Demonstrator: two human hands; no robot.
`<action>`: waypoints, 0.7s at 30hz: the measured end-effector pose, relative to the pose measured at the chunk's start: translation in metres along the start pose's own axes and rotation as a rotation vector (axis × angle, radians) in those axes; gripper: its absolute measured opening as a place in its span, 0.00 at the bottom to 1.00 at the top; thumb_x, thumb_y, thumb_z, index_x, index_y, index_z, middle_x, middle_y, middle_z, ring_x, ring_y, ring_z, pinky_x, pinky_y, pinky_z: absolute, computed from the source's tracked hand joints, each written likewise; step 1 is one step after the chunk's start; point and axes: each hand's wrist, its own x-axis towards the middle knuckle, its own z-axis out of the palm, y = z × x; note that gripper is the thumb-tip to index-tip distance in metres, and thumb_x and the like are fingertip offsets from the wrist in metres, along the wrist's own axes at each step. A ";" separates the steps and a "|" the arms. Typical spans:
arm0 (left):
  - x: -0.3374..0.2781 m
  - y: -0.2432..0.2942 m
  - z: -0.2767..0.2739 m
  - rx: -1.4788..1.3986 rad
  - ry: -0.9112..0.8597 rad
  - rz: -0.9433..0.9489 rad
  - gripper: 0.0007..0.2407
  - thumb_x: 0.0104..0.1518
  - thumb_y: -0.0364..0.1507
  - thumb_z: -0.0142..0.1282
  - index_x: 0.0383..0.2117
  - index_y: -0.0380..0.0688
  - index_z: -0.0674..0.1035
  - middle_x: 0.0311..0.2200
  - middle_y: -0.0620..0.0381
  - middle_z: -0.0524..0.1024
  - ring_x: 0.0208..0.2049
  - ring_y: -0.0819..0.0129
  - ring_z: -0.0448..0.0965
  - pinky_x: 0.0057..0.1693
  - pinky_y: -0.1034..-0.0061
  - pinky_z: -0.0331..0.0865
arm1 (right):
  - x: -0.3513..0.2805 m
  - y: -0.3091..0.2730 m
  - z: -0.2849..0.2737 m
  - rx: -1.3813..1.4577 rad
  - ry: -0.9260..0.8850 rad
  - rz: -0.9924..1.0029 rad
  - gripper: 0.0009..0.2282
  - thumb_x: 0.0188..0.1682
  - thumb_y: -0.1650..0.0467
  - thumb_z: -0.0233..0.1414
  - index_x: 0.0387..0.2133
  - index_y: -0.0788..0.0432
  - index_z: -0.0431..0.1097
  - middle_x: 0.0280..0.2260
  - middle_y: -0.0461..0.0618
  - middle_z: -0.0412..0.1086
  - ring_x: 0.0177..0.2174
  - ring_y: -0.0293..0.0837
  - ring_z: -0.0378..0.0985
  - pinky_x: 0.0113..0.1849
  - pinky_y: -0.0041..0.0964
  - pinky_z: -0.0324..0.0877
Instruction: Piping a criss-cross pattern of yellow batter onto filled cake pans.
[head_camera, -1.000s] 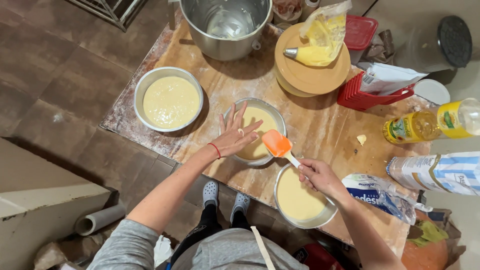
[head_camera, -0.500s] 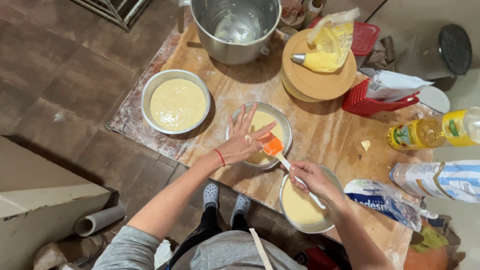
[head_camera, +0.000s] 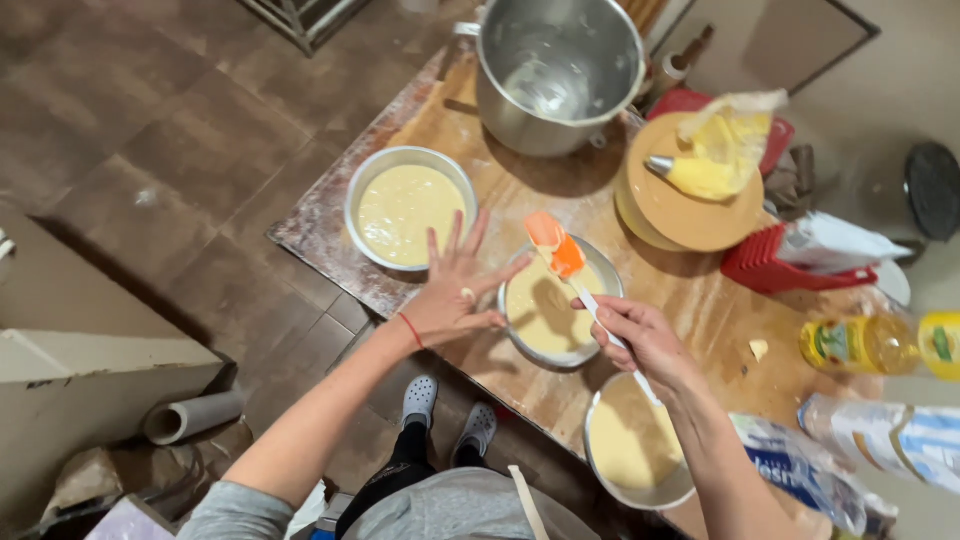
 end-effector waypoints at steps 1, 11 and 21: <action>-0.003 -0.005 -0.011 0.005 0.014 -0.011 0.34 0.54 0.63 0.36 0.70 0.75 0.65 0.76 0.41 0.30 0.75 0.32 0.22 0.68 0.24 0.20 | 0.010 -0.006 0.010 -0.014 -0.013 0.000 0.15 0.55 0.70 0.48 0.53 0.64 0.71 0.22 0.41 0.62 0.15 0.28 0.53 0.16 0.23 0.47; -0.007 -0.061 -0.060 0.514 0.559 0.248 0.13 0.63 0.44 0.59 0.53 0.71 0.81 0.73 0.66 0.53 0.77 0.52 0.38 0.75 0.35 0.28 | 0.126 -0.012 0.100 -0.202 -0.165 0.001 0.18 0.56 0.71 0.46 0.59 0.65 0.64 0.26 0.44 0.68 0.20 0.30 0.61 0.20 0.24 0.56; 0.010 -0.109 -0.085 0.600 0.382 0.452 0.17 0.58 0.44 0.60 0.54 0.63 0.84 0.76 0.71 0.48 0.78 0.59 0.38 0.74 0.35 0.27 | 0.142 -0.011 0.133 -0.316 -0.171 -0.037 0.15 0.56 0.72 0.44 0.53 0.68 0.68 0.27 0.47 0.68 0.20 0.32 0.62 0.20 0.26 0.57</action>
